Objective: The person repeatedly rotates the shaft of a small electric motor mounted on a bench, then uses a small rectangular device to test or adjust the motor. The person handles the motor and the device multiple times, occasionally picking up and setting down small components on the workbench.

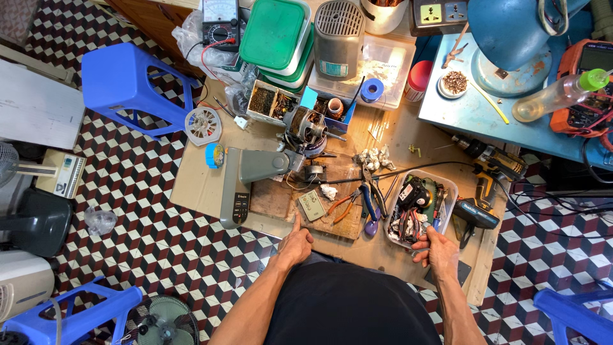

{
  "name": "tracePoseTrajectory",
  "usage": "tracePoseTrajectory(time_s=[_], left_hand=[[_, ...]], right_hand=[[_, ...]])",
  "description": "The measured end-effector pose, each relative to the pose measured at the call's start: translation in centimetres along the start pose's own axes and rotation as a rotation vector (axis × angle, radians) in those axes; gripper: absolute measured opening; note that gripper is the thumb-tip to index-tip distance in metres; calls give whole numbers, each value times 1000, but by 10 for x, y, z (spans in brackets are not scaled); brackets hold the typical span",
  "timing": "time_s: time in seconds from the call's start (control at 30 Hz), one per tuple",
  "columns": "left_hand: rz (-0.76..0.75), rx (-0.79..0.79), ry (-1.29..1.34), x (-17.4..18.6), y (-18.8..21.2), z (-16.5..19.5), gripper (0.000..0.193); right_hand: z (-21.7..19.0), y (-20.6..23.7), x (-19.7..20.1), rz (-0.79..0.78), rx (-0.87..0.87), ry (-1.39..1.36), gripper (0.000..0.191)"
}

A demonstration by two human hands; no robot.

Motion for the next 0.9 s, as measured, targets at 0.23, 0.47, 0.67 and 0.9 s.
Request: tracePoseTrajectory(time_s=[0.23, 0.47, 0.67, 0.9], left_hand=[[34, -47, -15, -3, -4, -6, 17], [23, -21, -23, -1, -4, -4, 18], [10, -14, -28, 2, 0, 2, 19], [-18, 35, -13, 6, 4, 9, 23]], right_hand=[[2, 0, 0, -11, 5, -19, 44], [1, 0, -1, -11, -1, -22, 44], [3, 0, 0, -9, -3, -17, 44], [7, -1, -1, -12, 1, -13, 44]])
Point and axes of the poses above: each hand's wrist, its own y-axis away from the middle knuckle, its own x-axis out of the back of the hand, z = x × y, the point moved 2 cm from there along -y, towards the middle knuckle, and after that the axes turned 6 degrees about y, right-handed, at the moved point
